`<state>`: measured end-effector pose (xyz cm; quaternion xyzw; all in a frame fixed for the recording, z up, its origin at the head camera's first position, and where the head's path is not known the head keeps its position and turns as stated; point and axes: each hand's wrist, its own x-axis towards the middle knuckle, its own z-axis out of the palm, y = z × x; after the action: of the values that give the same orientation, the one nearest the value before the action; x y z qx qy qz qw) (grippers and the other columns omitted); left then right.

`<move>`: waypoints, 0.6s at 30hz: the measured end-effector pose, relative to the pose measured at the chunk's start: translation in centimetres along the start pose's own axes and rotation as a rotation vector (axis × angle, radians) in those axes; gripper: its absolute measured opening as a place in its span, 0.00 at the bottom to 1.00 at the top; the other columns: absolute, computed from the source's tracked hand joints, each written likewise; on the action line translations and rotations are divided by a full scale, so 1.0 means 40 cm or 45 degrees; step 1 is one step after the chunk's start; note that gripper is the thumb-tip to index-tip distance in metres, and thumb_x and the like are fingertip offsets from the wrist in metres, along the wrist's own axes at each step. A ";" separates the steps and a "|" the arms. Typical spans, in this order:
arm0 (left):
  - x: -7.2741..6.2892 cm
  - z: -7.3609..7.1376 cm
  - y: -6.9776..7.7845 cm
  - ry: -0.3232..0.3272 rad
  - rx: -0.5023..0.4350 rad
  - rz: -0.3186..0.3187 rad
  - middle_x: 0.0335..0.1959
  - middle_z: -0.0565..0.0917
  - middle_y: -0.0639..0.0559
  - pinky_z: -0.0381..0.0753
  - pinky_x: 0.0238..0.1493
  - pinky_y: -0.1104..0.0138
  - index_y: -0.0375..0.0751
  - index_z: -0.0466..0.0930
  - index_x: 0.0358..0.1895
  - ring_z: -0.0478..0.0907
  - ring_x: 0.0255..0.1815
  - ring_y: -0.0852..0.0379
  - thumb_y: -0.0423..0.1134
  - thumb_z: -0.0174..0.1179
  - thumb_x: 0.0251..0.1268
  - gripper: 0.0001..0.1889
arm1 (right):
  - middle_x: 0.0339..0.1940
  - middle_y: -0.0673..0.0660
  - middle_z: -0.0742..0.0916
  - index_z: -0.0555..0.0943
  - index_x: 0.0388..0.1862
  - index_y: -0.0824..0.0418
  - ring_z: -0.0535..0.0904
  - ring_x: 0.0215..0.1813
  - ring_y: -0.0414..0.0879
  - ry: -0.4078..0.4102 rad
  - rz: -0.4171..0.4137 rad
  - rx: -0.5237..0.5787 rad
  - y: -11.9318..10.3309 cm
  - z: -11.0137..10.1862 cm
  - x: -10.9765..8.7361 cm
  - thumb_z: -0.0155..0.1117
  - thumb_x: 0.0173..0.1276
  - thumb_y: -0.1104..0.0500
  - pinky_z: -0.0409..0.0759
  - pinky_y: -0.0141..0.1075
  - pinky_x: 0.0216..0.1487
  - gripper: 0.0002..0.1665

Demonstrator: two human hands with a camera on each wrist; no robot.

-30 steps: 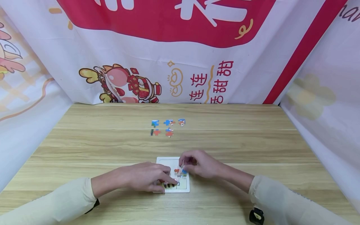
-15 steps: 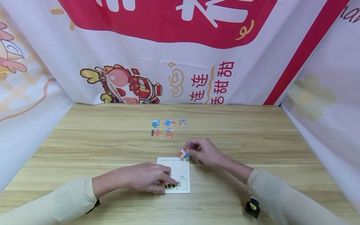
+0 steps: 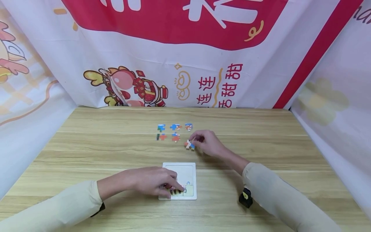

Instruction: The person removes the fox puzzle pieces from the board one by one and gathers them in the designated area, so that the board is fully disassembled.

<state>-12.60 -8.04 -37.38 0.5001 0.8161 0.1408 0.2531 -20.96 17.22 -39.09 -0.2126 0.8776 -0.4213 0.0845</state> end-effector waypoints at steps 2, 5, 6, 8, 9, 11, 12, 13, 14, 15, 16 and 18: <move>0.001 -0.001 -0.002 -0.001 -0.020 0.002 0.33 0.73 0.63 0.69 0.33 0.76 0.53 0.82 0.67 0.67 0.31 0.71 0.41 0.68 0.70 0.23 | 0.38 0.56 0.86 0.87 0.48 0.63 0.78 0.40 0.49 0.010 0.007 -0.001 0.006 0.000 0.011 0.65 0.75 0.67 0.79 0.35 0.40 0.08; 0.002 -0.002 -0.003 -0.002 -0.040 0.004 0.32 0.73 0.63 0.69 0.33 0.76 0.53 0.82 0.67 0.67 0.30 0.71 0.41 0.68 0.70 0.23 | 0.38 0.56 0.87 0.87 0.48 0.64 0.79 0.41 0.48 0.024 0.006 -0.014 0.014 -0.002 0.024 0.65 0.75 0.67 0.79 0.36 0.42 0.08; 0.002 -0.002 -0.004 -0.003 -0.041 0.003 0.32 0.72 0.64 0.69 0.33 0.76 0.53 0.82 0.67 0.67 0.30 0.71 0.40 0.68 0.70 0.23 | 0.39 0.56 0.87 0.87 0.48 0.63 0.79 0.41 0.48 0.028 0.014 -0.014 0.015 -0.002 0.028 0.65 0.75 0.67 0.79 0.36 0.42 0.08; 0.003 -0.002 -0.005 -0.006 -0.036 0.010 0.31 0.72 0.63 0.69 0.33 0.77 0.52 0.82 0.67 0.67 0.30 0.71 0.40 0.68 0.70 0.23 | 0.39 0.56 0.87 0.87 0.48 0.63 0.79 0.42 0.48 0.030 0.021 -0.017 0.016 -0.003 0.035 0.65 0.75 0.67 0.79 0.36 0.43 0.08; 0.004 -0.002 -0.005 -0.009 -0.038 0.012 0.31 0.72 0.63 0.69 0.33 0.77 0.52 0.82 0.67 0.67 0.31 0.71 0.40 0.68 0.70 0.23 | 0.40 0.56 0.87 0.87 0.48 0.63 0.79 0.42 0.48 0.034 0.031 -0.017 0.015 -0.004 0.038 0.64 0.75 0.66 0.79 0.36 0.43 0.08; 0.005 -0.001 -0.006 -0.013 -0.039 0.013 0.32 0.73 0.63 0.69 0.34 0.77 0.51 0.82 0.67 0.67 0.31 0.71 0.40 0.68 0.70 0.23 | 0.40 0.56 0.87 0.87 0.47 0.62 0.79 0.42 0.48 0.043 0.043 -0.017 0.015 -0.004 0.046 0.64 0.75 0.66 0.79 0.36 0.43 0.07; 0.006 -0.001 -0.006 -0.015 -0.042 0.013 0.32 0.73 0.63 0.69 0.34 0.77 0.51 0.82 0.67 0.67 0.31 0.71 0.39 0.68 0.70 0.23 | 0.40 0.56 0.87 0.87 0.47 0.62 0.79 0.42 0.48 0.048 0.048 -0.019 0.015 -0.004 0.050 0.64 0.75 0.66 0.79 0.36 0.42 0.07; 0.007 -0.001 -0.006 -0.017 -0.045 0.014 0.31 0.73 0.63 0.69 0.34 0.77 0.51 0.82 0.67 0.67 0.31 0.71 0.39 0.68 0.70 0.23 | 0.40 0.57 0.87 0.87 0.47 0.62 0.79 0.42 0.48 0.056 0.049 -0.022 0.016 -0.004 0.054 0.64 0.75 0.66 0.79 0.36 0.42 0.07; 0.007 -0.001 -0.007 -0.017 -0.048 0.016 0.31 0.73 0.63 0.69 0.34 0.77 0.51 0.82 0.67 0.67 0.31 0.71 0.38 0.69 0.70 0.23 | 0.40 0.57 0.87 0.87 0.46 0.63 0.79 0.42 0.48 0.065 0.048 -0.025 0.017 -0.003 0.059 0.64 0.75 0.66 0.78 0.36 0.42 0.07; 0.007 -0.001 -0.007 -0.016 -0.050 0.017 0.31 0.72 0.63 0.68 0.34 0.77 0.51 0.82 0.67 0.67 0.31 0.71 0.38 0.69 0.69 0.23 | 0.40 0.57 0.87 0.88 0.46 0.63 0.78 0.42 0.48 0.074 0.050 -0.028 0.018 -0.003 0.063 0.64 0.75 0.67 0.78 0.36 0.42 0.06; 0.008 -0.001 -0.008 -0.015 -0.051 0.018 0.31 0.72 0.63 0.68 0.34 0.77 0.51 0.82 0.67 0.67 0.30 0.71 0.38 0.69 0.69 0.23 | 0.40 0.57 0.87 0.88 0.45 0.64 0.78 0.42 0.48 0.077 0.038 -0.035 0.019 -0.002 0.068 0.64 0.75 0.67 0.78 0.36 0.42 0.06; 0.008 -0.001 -0.009 -0.015 -0.056 0.021 0.30 0.72 0.63 0.68 0.33 0.77 0.51 0.83 0.66 0.67 0.30 0.71 0.38 0.69 0.69 0.23 | 0.40 0.58 0.87 0.88 0.45 0.64 0.78 0.42 0.49 0.082 0.033 -0.050 0.022 -0.002 0.075 0.64 0.75 0.67 0.78 0.36 0.43 0.06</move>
<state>-13.01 -7.91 -37.62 0.5019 0.8072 0.1579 0.2676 -23.94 16.41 -39.62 -0.1891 0.8907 -0.4093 0.0575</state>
